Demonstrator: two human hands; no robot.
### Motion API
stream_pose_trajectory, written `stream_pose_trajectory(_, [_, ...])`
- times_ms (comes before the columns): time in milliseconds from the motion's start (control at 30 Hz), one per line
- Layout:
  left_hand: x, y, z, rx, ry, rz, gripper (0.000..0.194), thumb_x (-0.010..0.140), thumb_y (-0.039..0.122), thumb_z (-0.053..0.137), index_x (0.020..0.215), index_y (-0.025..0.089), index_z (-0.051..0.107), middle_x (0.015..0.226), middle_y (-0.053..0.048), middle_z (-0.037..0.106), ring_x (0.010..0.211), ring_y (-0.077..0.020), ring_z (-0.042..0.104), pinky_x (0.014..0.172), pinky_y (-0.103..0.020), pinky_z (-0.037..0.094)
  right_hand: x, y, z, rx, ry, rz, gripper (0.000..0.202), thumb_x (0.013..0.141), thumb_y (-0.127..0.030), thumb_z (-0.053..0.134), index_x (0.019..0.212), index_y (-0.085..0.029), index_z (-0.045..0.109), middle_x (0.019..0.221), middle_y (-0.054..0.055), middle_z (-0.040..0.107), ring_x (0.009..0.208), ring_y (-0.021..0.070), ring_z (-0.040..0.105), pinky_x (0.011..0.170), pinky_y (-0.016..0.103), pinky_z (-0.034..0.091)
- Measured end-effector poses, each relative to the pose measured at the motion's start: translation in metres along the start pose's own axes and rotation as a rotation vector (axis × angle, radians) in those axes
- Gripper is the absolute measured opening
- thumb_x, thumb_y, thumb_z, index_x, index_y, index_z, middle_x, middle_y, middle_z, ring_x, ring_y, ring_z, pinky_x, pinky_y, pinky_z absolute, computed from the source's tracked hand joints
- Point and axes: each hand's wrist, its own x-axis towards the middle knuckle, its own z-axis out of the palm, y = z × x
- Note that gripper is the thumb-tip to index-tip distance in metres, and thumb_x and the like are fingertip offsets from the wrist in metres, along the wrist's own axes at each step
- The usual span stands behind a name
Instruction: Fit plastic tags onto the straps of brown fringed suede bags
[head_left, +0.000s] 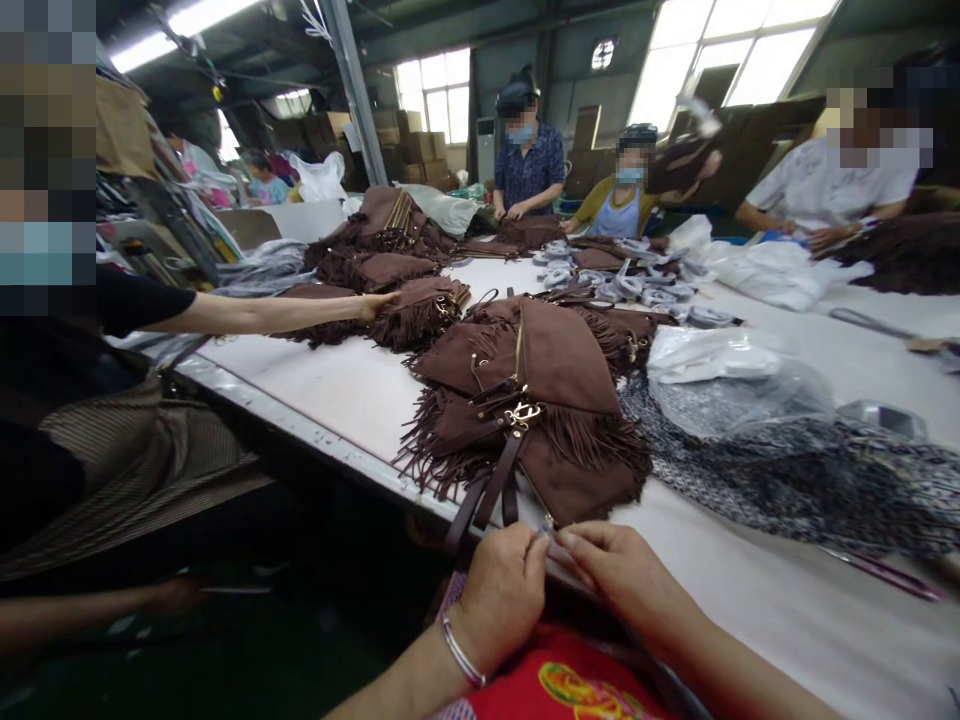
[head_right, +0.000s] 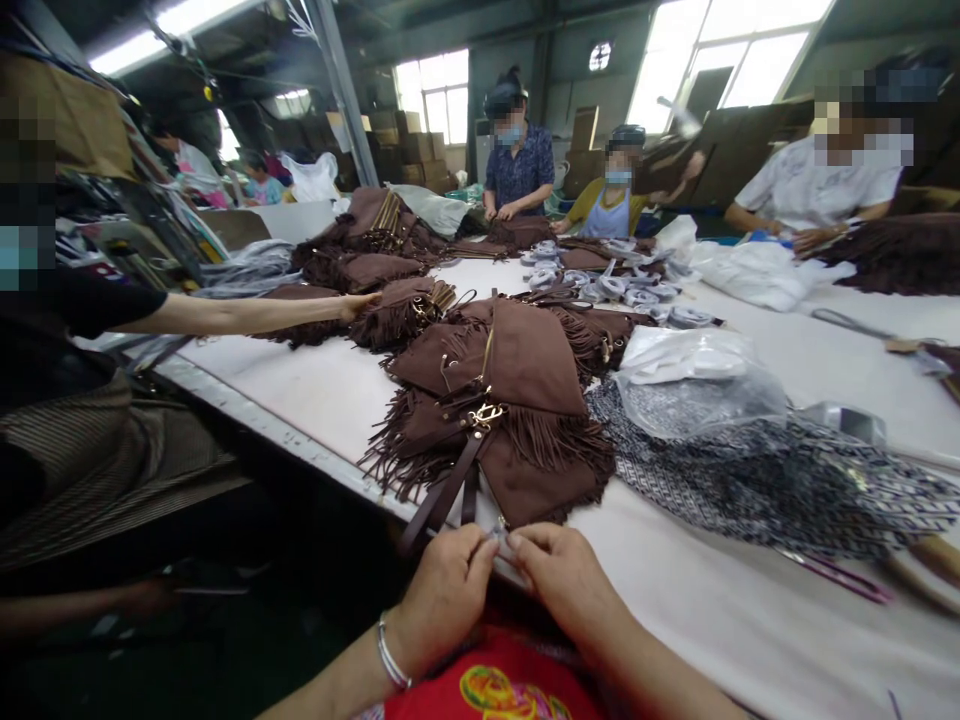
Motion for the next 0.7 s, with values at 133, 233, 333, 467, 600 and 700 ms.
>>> stream_pose_trajectory(133, [-0.004,0.005,-0.003,0.192,-0.042,0.119,0.034,0.095,0.03,0.032,0.072,0.02,0.055,0.071,-0.008,0.059,0.065,-0.0185,0.051,0.061,-0.032,0.032,-0.007,0.006,0.019,0.583,-0.126,0.265,0.039,0.074,-0.057,0.062,0.074,-0.021,0.047,0.043,-0.013,0.03,0.034,0.0023,0.013,0.035,0.018,0.008])
stream_pose_trajectory(233, [-0.004,0.009,-0.001,0.084,-0.059,0.138,0.035,0.095,0.032,0.032,0.073,0.02,0.056,0.075,-0.008,0.061,0.069,-0.0182,0.052,0.064,-0.032,0.034,-0.005,0.014,0.032,0.963,-0.153,0.293,0.041,0.069,-0.048,0.074,0.073,-0.021,0.042,0.043,-0.016,0.024,0.035,0.0007,0.008,0.034,0.014,0.008])
stream_pose_trajectory(333, [-0.001,0.01,0.005,-0.322,-0.13,-0.127,0.037,0.093,0.042,0.037,0.066,0.02,0.05,0.061,-0.003,0.053,0.053,-0.0131,0.044,0.052,-0.027,0.031,-0.002,0.018,0.039,1.186,-0.141,0.313,0.044,0.065,-0.04,0.079,0.067,-0.02,0.04,0.042,-0.016,0.023,0.034,-0.0002,0.009,0.032,0.012,0.01])
stream_pose_trajectory(467, [0.005,0.003,0.008,-1.03,-0.428,-0.571,0.038,0.086,0.055,0.046,0.069,0.022,0.043,0.043,0.01,0.03,0.035,-0.0056,0.015,0.037,-0.02,0.013,-0.001,0.019,0.042,1.303,-0.165,0.331,0.046,0.063,-0.036,0.081,0.061,-0.019,0.038,0.038,-0.016,0.022,0.032,-0.001,0.008,0.03,0.012,0.011])
stream_pose_trajectory(600, [0.007,-0.005,0.003,-1.122,-0.625,-0.636,0.043,0.081,0.06,0.052,0.067,0.02,0.045,0.041,0.012,0.028,0.033,-0.0035,0.013,0.035,-0.018,0.012,0.0,0.02,0.038,1.248,-0.175,0.328,0.048,0.058,-0.038,0.084,0.06,-0.019,0.04,0.037,-0.016,0.022,0.032,-0.0014,0.008,0.03,0.011,0.01])
stream_pose_trajectory(700, [0.012,-0.006,0.001,-0.775,-0.414,-0.479,0.052,0.076,0.068,0.054,0.064,0.017,0.05,0.044,0.006,0.044,0.033,-0.0061,0.034,0.036,-0.02,0.024,0.0,0.018,0.027,1.152,-0.173,0.269,0.047,0.056,-0.039,0.085,0.064,-0.019,0.044,0.04,-0.015,0.027,0.033,-0.0012,0.01,0.03,0.012,0.012])
